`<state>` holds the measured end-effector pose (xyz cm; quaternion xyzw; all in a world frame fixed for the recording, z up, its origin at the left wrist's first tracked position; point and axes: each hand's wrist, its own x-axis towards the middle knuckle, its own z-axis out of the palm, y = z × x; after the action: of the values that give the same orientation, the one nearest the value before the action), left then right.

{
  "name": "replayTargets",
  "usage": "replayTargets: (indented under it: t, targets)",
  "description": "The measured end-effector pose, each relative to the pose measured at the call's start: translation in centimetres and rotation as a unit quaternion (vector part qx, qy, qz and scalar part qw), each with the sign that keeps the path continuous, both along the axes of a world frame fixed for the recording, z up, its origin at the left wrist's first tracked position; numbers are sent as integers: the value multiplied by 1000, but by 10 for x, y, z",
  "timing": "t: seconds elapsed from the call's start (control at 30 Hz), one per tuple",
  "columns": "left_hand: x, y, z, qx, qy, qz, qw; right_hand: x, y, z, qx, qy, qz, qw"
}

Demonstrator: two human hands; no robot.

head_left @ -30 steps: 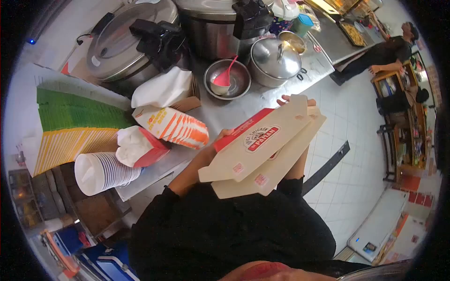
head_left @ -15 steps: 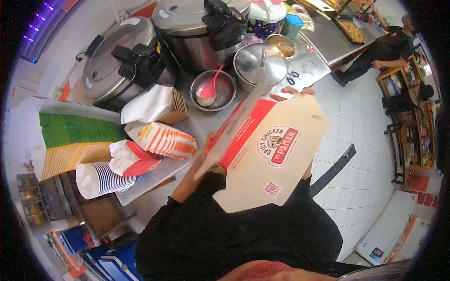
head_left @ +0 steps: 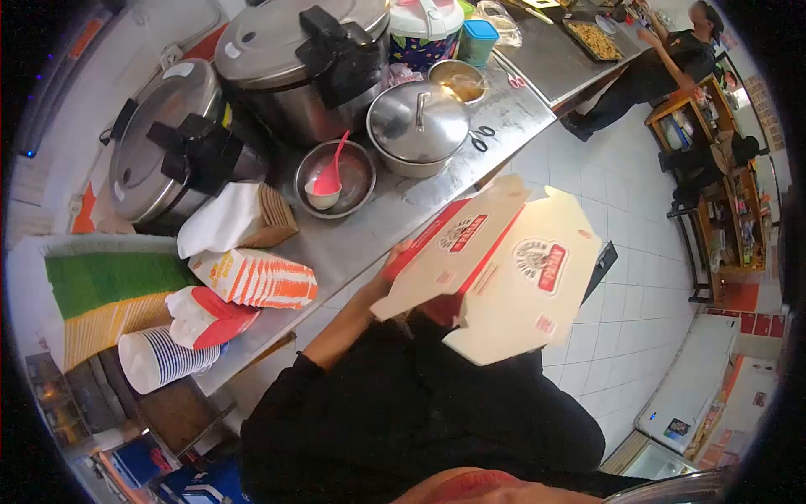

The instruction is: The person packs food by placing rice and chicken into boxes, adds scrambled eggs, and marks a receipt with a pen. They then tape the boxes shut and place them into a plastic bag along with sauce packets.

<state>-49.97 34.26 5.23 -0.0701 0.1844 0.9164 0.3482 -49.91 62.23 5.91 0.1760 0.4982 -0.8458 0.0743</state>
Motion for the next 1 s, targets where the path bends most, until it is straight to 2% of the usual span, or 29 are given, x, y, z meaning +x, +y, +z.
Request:
replayTargets:
  t: [0.03,0.1,0.17,0.2,0.27,0.33,0.4,0.47,0.5,0.57,0.63,0.67,0.73,0.8,0.83,0.87,0.9,0.93,0.97,1.0]
  targets:
    - [-9,7,5,-34,-14,4,999,-11,12,-6,8,2,-14,1000]
    - [-34,23,8,124,-102,-61,985,-41,36,-13,32,11,-40,999]
    - [-64,30,3,17,-120,-77,990,-90,68,-20,70,39,-71,994]
    - [-81,39,-7,-54,-114,-51,991,-117,84,-24,94,52,-86,990]
    - [-111,52,-18,-69,-107,-32,991,-187,120,-30,165,91,-110,976]
    - [-138,64,-21,-81,-108,-6,991,-269,152,-41,288,152,-100,940]
    - [-166,75,-28,-97,-104,3,990,-346,176,-63,424,233,-76,872]
    - [-193,88,-28,-116,-105,13,988,-412,183,-94,500,292,-23,815]
    - [-205,93,-20,-145,-86,10,986,-432,175,-102,509,296,3,809]
    - [-220,101,-4,-173,-71,17,982,-466,149,-113,433,163,44,885]
    - [-230,102,15,-238,3,16,971,-476,118,-82,369,131,73,917]
    - [-232,101,27,-235,-3,31,972,-485,119,-68,370,134,89,915]
    - [-225,92,57,-312,100,53,943,-493,125,-44,166,98,20,981]
    - [-216,76,85,-323,170,98,926,-505,134,-28,-46,46,-60,996]
    - [-211,64,105,-331,201,159,908,-515,141,-29,21,107,-71,992]
    - [-203,48,115,-337,232,217,886,-525,149,-30,90,163,-88,979]
    - [-197,30,127,-386,244,325,828,-554,176,-40,272,222,-88,932]
    - [-197,8,141,-476,212,477,708,-584,204,-52,448,258,-116,848]
    - [-198,-15,150,-564,164,581,564,-605,219,-55,508,239,-141,816]
    - [-204,-36,158,-629,129,629,439,-625,233,-56,564,214,-167,780]
